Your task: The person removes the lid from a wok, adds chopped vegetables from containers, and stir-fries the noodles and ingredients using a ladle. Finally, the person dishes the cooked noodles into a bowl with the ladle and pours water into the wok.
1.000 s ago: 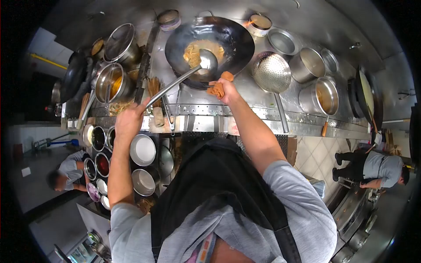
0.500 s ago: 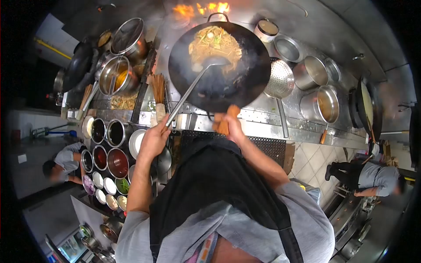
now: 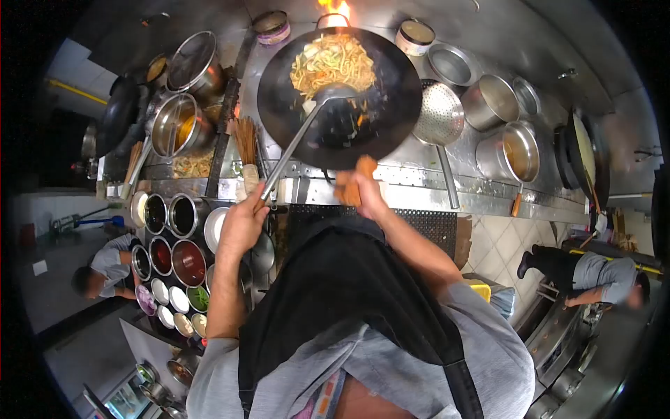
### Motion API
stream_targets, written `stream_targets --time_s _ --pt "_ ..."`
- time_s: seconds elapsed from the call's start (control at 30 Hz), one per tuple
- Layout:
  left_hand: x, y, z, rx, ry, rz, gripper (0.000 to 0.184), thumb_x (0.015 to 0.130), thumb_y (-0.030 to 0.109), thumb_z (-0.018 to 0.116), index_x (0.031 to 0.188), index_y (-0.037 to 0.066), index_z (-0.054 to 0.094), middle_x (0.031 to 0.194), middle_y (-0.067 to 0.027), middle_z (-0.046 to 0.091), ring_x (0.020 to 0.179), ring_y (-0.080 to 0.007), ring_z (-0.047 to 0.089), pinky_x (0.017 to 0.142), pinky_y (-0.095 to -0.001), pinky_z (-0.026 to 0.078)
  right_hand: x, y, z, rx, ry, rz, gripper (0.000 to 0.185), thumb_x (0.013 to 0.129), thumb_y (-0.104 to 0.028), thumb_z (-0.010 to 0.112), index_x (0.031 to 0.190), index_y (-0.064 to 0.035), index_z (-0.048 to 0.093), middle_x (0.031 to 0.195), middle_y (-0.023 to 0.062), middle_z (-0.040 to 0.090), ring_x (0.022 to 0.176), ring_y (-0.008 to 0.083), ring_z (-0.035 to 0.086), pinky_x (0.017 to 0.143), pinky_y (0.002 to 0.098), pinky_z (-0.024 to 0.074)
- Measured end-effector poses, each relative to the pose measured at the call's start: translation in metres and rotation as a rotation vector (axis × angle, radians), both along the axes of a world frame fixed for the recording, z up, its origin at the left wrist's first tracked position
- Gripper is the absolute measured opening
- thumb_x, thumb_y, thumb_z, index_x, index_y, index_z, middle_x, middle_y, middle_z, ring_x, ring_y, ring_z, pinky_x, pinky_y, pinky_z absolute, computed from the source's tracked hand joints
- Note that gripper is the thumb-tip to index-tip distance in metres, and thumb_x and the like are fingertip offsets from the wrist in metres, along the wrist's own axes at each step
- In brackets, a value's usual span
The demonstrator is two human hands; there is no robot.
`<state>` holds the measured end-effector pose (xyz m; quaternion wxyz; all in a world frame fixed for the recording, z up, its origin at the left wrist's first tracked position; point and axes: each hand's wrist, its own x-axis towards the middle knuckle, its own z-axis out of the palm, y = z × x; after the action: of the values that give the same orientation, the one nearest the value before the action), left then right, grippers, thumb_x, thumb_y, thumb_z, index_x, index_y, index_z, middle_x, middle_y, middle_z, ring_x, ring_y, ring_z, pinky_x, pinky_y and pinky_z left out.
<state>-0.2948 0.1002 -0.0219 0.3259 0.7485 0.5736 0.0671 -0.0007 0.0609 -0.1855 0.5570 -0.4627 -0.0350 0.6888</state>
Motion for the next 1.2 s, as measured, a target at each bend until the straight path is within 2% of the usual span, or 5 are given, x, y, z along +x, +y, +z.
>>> stream_targets --time_s 0.27,0.77,0.87,1.03,1.2 --pt "-0.005 0.016 0.052 -0.08 0.046 -0.045 0.055 0.089 0.01 0.069 0.142 0.011 0.054 0.105 -0.0234 0.07 0.102 -0.0392 0.067 0.086 -0.0429 0.053 0.023 0.096 0.034 -0.101 0.003 -0.087 0.035 0.088 -0.026 0.052 0.103 0.0036 0.064 0.087 0.0141 0.068 0.067 0.0244 0.064 0.049 0.0361 0.0457" --pt "0.064 0.117 -0.097 0.055 -0.192 0.162 0.055 0.095 0.016 0.061 0.146 0.001 0.045 0.09 -0.0193 0.07 0.078 -0.0332 0.068 0.074 -0.0402 0.053 0.052 0.151 -0.039 -0.05 0.058 0.066 0.028 0.088 -0.012 0.051 0.108 0.0064 0.058 0.1 0.0217 0.069 0.079 0.0388 0.07 0.067 0.052 0.0618" --pt "0.048 0.076 -0.053 -0.241 -0.273 0.116 0.059 0.096 0.012 0.058 0.15 0.002 0.039 0.068 -0.0046 0.055 0.048 -0.0137 0.052 0.047 -0.0318 0.045 0.051 0.15 -0.036 -0.048 0.085 0.015 0.028 0.089 -0.011 0.051 0.112 0.0044 0.054 0.097 0.0207 0.069 0.075 0.0365 0.069 0.064 0.0505 0.0611" --pt "-0.02 0.03 0.037 -0.441 -0.137 0.086 0.067 0.092 0.001 0.061 0.154 0.014 0.04 0.067 0.0052 0.039 0.053 -0.006 0.041 0.048 -0.0234 0.038 0.05 0.125 0.024 -0.086 0.088 -0.042 0.028 0.09 -0.015 0.05 0.112 0.0017 0.055 0.094 0.017 0.069 0.074 0.0307 0.068 0.06 0.0443 0.0577" --pt "-0.012 0.042 0.018 -0.168 0.0 -0.092 0.062 0.09 0.005 0.066 0.149 0.013 0.047 0.071 -0.0081 0.051 0.06 -0.0184 0.048 0.06 -0.0303 0.045 0.039 0.111 0.017 -0.066 0.079 -0.009 0.036 0.09 -0.021 0.052 0.112 0.0052 0.06 0.105 0.0174 0.067 0.088 0.0294 0.067 0.077 0.0451 0.0573"
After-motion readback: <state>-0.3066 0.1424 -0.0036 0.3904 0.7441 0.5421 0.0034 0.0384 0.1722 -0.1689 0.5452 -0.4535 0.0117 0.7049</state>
